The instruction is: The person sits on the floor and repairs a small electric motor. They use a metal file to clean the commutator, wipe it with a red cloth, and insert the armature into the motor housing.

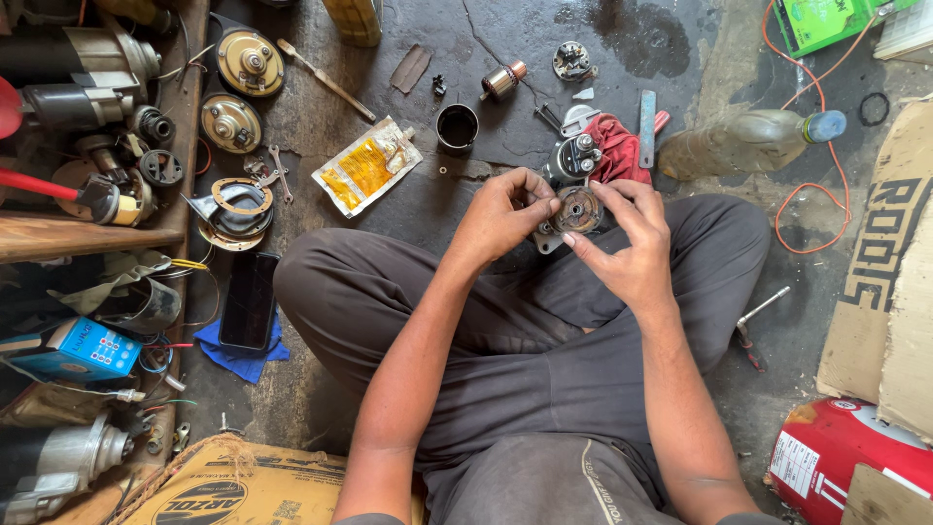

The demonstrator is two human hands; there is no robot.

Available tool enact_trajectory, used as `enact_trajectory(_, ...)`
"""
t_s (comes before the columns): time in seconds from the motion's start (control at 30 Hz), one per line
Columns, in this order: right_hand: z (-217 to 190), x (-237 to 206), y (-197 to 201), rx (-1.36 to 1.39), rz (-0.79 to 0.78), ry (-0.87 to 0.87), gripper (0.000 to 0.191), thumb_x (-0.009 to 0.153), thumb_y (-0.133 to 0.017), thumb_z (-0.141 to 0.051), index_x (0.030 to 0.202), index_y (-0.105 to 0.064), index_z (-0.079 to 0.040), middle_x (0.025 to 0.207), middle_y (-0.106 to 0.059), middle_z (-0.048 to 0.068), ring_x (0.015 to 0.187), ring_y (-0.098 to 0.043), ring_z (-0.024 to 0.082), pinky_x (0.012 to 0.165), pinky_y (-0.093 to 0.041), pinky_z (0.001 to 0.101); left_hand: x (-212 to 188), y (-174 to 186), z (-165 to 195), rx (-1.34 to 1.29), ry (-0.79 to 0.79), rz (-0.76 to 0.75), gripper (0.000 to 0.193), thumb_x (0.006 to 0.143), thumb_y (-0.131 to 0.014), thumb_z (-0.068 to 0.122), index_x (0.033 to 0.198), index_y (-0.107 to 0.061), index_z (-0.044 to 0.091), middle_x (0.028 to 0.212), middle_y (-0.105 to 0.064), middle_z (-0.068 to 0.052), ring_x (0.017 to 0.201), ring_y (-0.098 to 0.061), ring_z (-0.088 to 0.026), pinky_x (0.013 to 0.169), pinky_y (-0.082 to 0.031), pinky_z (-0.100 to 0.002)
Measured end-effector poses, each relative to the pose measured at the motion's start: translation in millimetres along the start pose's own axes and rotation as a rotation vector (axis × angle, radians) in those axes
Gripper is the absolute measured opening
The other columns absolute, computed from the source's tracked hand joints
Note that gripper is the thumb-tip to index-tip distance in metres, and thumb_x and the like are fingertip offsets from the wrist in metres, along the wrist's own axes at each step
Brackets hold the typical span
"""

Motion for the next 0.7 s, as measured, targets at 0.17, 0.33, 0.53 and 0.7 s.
enact_trajectory(0.17,0.4,-0.5,5.5,0.025,0.001,-0.035,0.062,0.075,-0.092,-0.013,0.131,-0.067,0.000,0.115,-0.064,0.011,0.104,-0.059,0.024,0.093,-0.052,0.0351,-1.2,0.9,9.2,0.011,-0.032,-0.006,0.017,0.092,-0.077,0.017,0.092,-0.069,0.002,0.080,-0.068,0.001,0.069,-0.058,-0.004,0.062,-0.050,-0.024)
enact_trajectory(0.33,10.7,-5.4,7.2,0.262,-0.016,-0.137,0.056,0.085,-0.085,-0.022,0.132,-0.067,0.002,0.102,-0.062,0.006,0.088,-0.054,0.013,0.078,-0.046,0.0259,-5.5,2.4,31.1,-0.009,-0.103,-0.041,0.021,0.090,-0.075,0.015,0.108,-0.072,0.004,0.085,-0.067,0.003,0.068,-0.055,-0.003,0.061,-0.048,-0.023)
enact_trajectory(0.53,35.6,-20.1,-8.6,0.758,-0.097,-0.543,0.047,0.111,-0.049,-0.038,0.117,-0.070,0.004,0.084,-0.065,0.004,0.071,-0.051,0.009,0.064,-0.040,0.0214,-9.5,-8.7,37.5,-0.064,-0.084,-0.131,0.021,0.094,-0.076,0.018,0.107,-0.075,0.001,0.085,-0.074,0.002,0.071,-0.063,-0.003,0.062,-0.052,-0.022)
enact_trajectory(0.7,48.2,-24.4,-15.2,0.842,-0.124,-0.685,0.043,0.111,-0.048,-0.038,0.102,-0.068,-0.001,0.076,-0.059,0.002,0.065,-0.048,0.007,0.057,-0.036,0.0201,-5.1,-9.2,26.4,-0.122,-0.096,-0.040,0.021,0.090,-0.079,0.015,0.102,-0.069,0.002,0.083,-0.072,0.001,0.074,-0.064,-0.004,0.064,-0.052,-0.023)
Point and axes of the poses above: each hand's wrist, its own x-axis towards the middle knuckle, its own y-axis out of the back of the hand, z = x × y, the point moved 4 cm from there along x, towards the middle knuckle
